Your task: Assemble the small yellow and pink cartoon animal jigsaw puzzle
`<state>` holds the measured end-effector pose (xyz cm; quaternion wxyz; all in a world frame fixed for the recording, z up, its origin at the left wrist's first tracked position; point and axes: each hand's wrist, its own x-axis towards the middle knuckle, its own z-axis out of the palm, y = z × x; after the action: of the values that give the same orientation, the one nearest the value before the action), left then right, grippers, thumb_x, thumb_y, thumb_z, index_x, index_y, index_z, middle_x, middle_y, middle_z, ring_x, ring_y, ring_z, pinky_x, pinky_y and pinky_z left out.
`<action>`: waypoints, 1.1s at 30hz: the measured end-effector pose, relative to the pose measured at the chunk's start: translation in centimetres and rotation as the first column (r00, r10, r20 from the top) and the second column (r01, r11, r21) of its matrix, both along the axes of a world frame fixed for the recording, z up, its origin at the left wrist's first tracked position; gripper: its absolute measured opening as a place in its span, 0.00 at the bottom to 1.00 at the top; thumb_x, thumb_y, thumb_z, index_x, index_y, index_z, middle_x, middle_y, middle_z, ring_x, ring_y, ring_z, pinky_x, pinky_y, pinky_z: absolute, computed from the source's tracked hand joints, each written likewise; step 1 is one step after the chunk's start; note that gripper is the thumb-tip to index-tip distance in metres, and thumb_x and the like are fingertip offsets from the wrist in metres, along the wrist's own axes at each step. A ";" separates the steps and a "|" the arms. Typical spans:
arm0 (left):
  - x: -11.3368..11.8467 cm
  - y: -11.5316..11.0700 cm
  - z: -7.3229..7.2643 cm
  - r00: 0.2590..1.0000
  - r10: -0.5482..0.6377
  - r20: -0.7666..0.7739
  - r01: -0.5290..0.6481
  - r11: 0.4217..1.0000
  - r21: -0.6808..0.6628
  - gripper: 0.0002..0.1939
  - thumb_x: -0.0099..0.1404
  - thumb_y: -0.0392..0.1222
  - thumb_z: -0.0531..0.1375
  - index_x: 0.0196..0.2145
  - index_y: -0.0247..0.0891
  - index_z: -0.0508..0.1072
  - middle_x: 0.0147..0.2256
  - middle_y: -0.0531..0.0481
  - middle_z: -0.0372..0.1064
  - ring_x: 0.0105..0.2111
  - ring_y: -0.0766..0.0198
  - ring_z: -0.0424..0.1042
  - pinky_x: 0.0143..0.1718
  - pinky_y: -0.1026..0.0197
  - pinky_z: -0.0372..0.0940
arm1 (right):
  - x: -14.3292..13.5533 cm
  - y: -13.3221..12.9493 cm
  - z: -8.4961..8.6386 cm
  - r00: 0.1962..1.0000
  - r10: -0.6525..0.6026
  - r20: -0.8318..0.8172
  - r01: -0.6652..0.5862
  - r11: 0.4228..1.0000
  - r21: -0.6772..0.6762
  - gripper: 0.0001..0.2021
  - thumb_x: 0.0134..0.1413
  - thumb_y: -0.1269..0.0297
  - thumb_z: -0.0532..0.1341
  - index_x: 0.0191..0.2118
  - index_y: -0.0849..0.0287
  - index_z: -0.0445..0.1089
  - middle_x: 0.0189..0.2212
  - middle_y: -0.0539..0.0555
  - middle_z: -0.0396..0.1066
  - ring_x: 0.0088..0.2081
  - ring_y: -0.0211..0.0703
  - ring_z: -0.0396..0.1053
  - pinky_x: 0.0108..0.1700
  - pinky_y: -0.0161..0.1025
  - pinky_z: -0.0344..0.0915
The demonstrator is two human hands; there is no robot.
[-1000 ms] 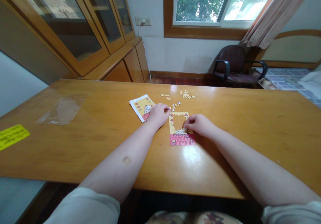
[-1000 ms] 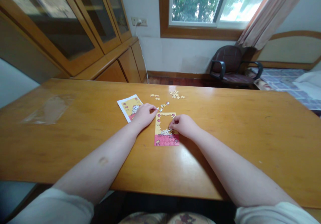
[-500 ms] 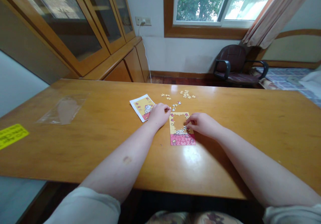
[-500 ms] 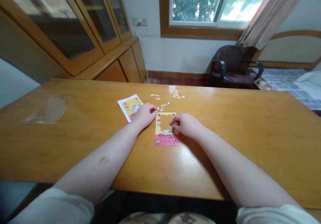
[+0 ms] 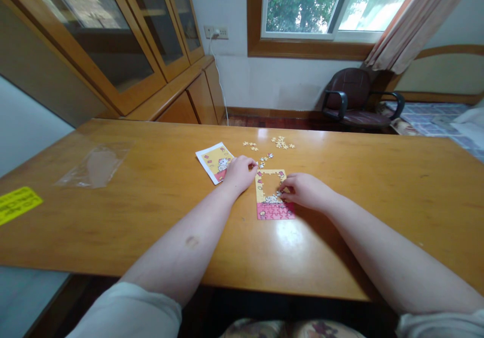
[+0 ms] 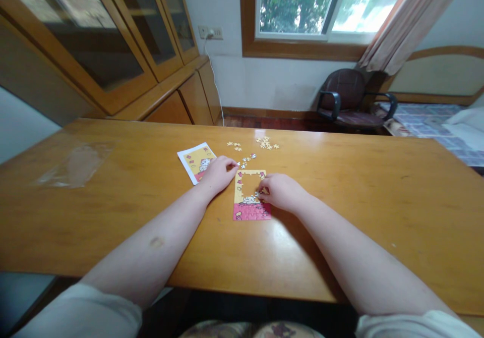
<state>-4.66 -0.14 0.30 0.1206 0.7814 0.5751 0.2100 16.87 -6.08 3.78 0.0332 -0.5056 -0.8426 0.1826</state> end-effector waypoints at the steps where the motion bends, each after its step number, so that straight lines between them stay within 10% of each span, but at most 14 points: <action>1: 0.0 0.0 0.0 1.000 -0.001 0.002 0.001 1.000 0.000 0.11 0.62 0.43 0.55 0.34 0.41 0.77 0.38 0.46 0.73 0.41 0.56 0.69 0.47 0.54 0.62 | 0.0 0.0 0.0 1.000 -0.006 -0.003 0.006 1.000 -0.006 0.10 0.50 0.63 0.62 0.38 0.55 0.78 0.33 0.54 0.74 0.31 0.41 0.68 0.34 0.35 0.60; 25: -0.1 0.1 0.0 0.994 0.077 0.079 -0.078 0.997 0.001 0.10 0.60 0.39 0.55 0.35 0.41 0.76 0.38 0.47 0.73 0.42 0.57 0.69 0.47 0.55 0.63 | -0.6 -0.2 -0.3 0.997 -0.021 -0.069 0.025 0.998 0.060 0.08 0.54 0.66 0.59 0.34 0.56 0.77 0.32 0.54 0.74 0.32 0.40 0.69 0.35 0.35 0.62; 33: -0.2 0.4 -0.4 0.994 0.022 0.106 -0.021 1.000 -0.006 0.10 0.60 0.38 0.55 0.34 0.40 0.76 0.36 0.48 0.73 0.39 0.58 0.70 0.44 0.57 0.64 | -0.3 1.6 -2.3 0.928 -0.217 -0.302 0.304 0.911 0.280 0.10 0.57 0.65 0.56 0.37 0.57 0.75 0.35 0.55 0.72 0.38 0.43 0.69 0.42 0.39 0.64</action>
<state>-4.85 0.21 -0.08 0.1506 0.7626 0.5768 0.2509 16.60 -4.53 1.52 0.2514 -0.5733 -0.7731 0.1025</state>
